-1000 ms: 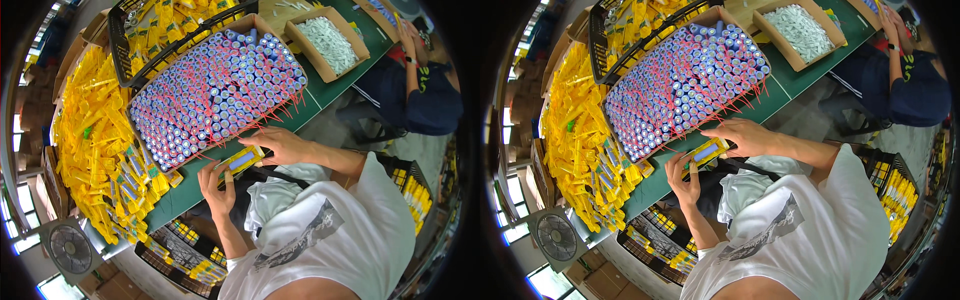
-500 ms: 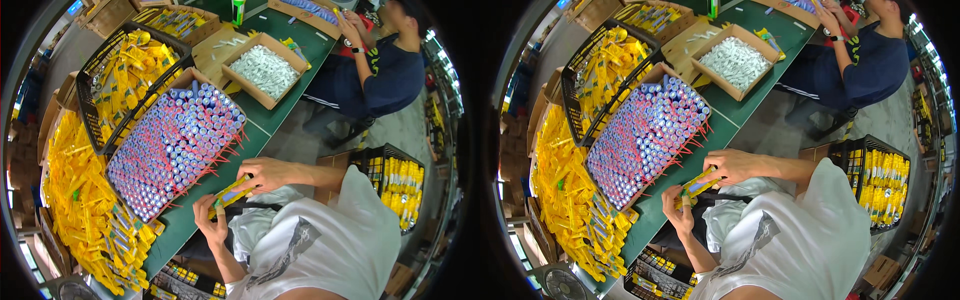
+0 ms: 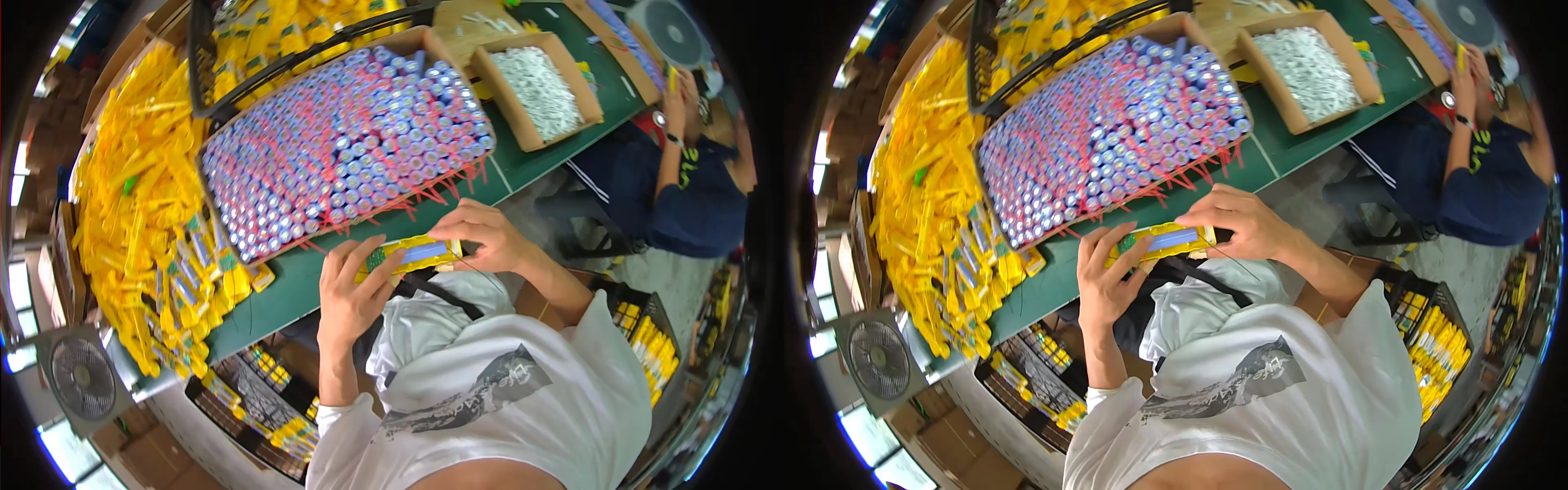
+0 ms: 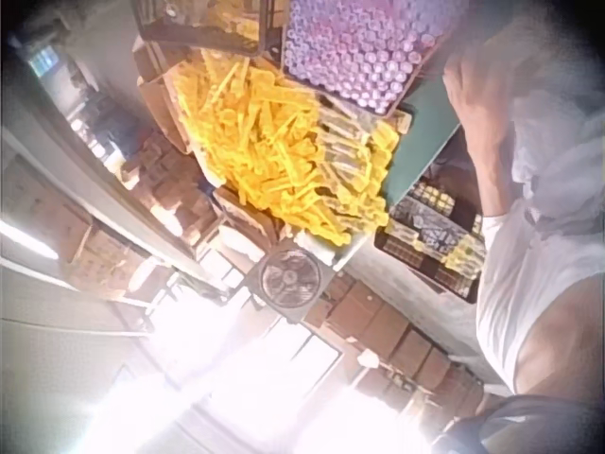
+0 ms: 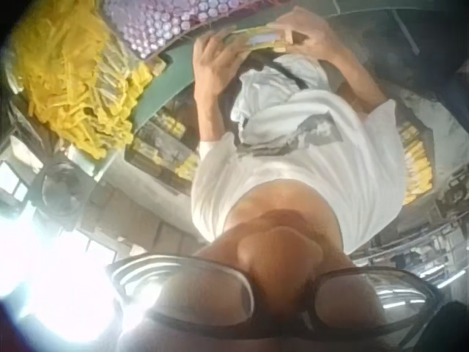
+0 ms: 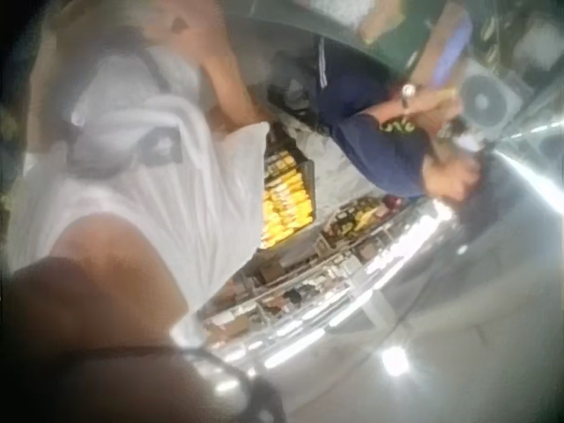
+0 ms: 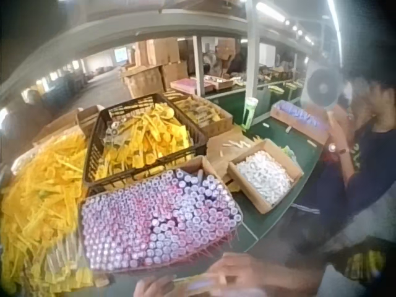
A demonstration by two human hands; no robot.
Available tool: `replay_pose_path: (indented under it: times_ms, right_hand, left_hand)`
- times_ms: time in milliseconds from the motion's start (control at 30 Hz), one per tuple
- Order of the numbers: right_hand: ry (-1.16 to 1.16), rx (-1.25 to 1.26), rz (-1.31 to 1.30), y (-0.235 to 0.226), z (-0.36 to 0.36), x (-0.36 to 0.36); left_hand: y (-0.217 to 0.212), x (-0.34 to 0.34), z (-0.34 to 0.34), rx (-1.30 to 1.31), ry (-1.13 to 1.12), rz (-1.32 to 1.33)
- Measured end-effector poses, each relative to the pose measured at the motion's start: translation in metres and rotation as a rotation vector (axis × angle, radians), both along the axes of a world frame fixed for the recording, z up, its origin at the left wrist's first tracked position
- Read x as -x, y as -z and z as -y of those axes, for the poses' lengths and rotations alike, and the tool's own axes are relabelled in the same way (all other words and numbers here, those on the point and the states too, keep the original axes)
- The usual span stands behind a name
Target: The person assembles flashlights by inserting small switch components into yellow plastic flashlight casings by hand and placing the assembled units into a crate.
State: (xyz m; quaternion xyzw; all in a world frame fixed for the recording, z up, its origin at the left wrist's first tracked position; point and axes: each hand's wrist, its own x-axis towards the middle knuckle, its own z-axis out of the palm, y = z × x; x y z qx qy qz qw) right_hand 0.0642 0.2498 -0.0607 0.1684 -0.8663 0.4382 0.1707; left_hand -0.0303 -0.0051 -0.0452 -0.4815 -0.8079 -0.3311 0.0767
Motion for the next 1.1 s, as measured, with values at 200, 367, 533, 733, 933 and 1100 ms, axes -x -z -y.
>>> replay_pose_path:
  times_ms: [200, 367, 533, 733, 933, 1100]
  right_hand:
    - [-0.032, 0.114, 0.030, 0.015, 0.020, 0.024]
    - [-0.068, -0.033, -0.057, 0.029, 0.021, 0.036]
    - [-0.081, -0.062, -0.142, 0.035, 0.016, 0.038]
    - [-0.060, -0.021, -0.119, 0.029, 0.007, 0.021]
    - [0.029, -0.062, -0.158, -0.024, -0.018, -0.042]
    - [0.522, -0.142, -0.251, -0.063, -0.096, -0.085]
  left_hand:
    - [0.015, -0.004, 0.032, -0.031, -0.141, 0.094]
    - [0.022, -0.006, 0.036, -0.036, -0.192, 0.051]
    - [0.025, -0.008, 0.035, -0.022, -0.192, 0.043]
    - [0.024, -0.009, 0.028, -0.032, -0.147, 0.047]
    - [-0.027, -0.041, 0.017, -0.028, -0.054, -0.167]
    - [-0.012, -0.043, 0.013, -0.416, -0.108, -0.409]
